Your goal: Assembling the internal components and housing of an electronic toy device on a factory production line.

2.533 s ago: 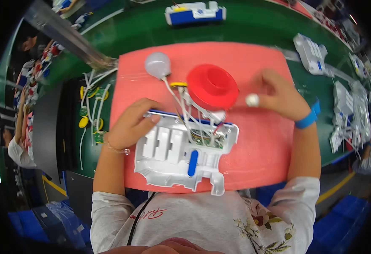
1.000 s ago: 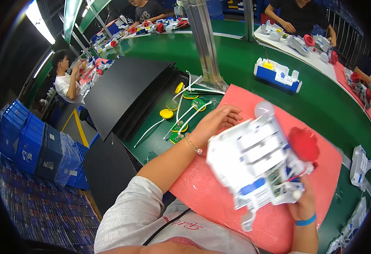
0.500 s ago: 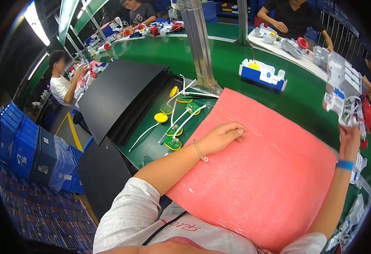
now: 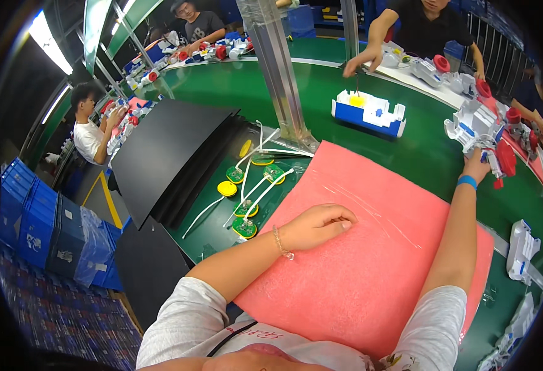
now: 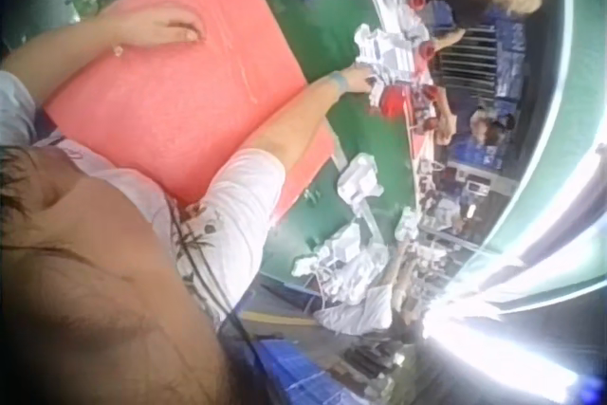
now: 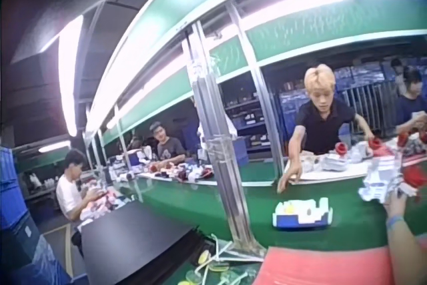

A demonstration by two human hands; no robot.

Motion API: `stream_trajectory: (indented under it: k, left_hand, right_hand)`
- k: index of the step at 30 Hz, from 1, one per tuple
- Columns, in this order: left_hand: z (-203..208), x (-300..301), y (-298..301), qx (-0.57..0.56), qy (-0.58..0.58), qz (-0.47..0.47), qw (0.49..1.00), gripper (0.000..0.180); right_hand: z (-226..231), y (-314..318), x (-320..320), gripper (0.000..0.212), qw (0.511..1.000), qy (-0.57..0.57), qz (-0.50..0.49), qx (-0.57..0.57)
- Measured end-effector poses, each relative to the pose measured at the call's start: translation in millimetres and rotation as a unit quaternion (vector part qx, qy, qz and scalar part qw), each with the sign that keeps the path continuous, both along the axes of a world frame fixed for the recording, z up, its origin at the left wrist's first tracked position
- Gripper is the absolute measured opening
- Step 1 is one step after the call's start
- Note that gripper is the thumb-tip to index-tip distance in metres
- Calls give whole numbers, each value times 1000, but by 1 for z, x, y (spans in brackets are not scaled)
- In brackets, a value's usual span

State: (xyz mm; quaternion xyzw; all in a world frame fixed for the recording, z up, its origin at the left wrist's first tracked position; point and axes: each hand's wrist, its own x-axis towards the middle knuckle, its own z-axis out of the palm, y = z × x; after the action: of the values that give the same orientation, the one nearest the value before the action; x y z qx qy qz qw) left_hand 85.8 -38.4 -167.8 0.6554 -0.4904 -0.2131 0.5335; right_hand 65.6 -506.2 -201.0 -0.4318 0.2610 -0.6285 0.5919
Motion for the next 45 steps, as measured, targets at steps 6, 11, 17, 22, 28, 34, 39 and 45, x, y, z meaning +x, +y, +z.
stream_trajectory:
  k: [6, 11, 17, 22, 28, 34, 39, 45]
  left_hand:
    - [6, 5, -1, 27, -33, -13, 999, 19]
    - [5, 5, 3, 28, -7, -18, 999, 19]
    - [7, 1, 16, 5, -108, -74, 991, 24]
    - [-3, 4, 12, 45, -140, -67, 987, 25]
    - [10, 9, 16, 76, -153, -38, 985, 21]
    - [20, -3, 10, 86, -162, -47, 982, 20]
    - [15, -5, 9, 87, -157, -56, 982, 21]
    - [17, -3, 12, 94, -161, -43, 981, 21]
  right_hand:
    - [-22, -10, 17, 55, 999, 14, 22, 30]
    - [-43, -41, 3, 61, 792, 584, -130, -123]
    - [-30, 38, -37, 54, 632, 711, -43, -306]
    - [3, 147, -95, 29, 748, 526, 48, -402]
    - [33, 222, -158, 22, 674, 533, 156, -486]
    - [64, 199, -226, 28, 735, 538, 30, -412]
    - [53, 137, -268, 26, 763, 530, -152, -338]
    - [26, 84, -371, 41, 512, 667, -497, -215]
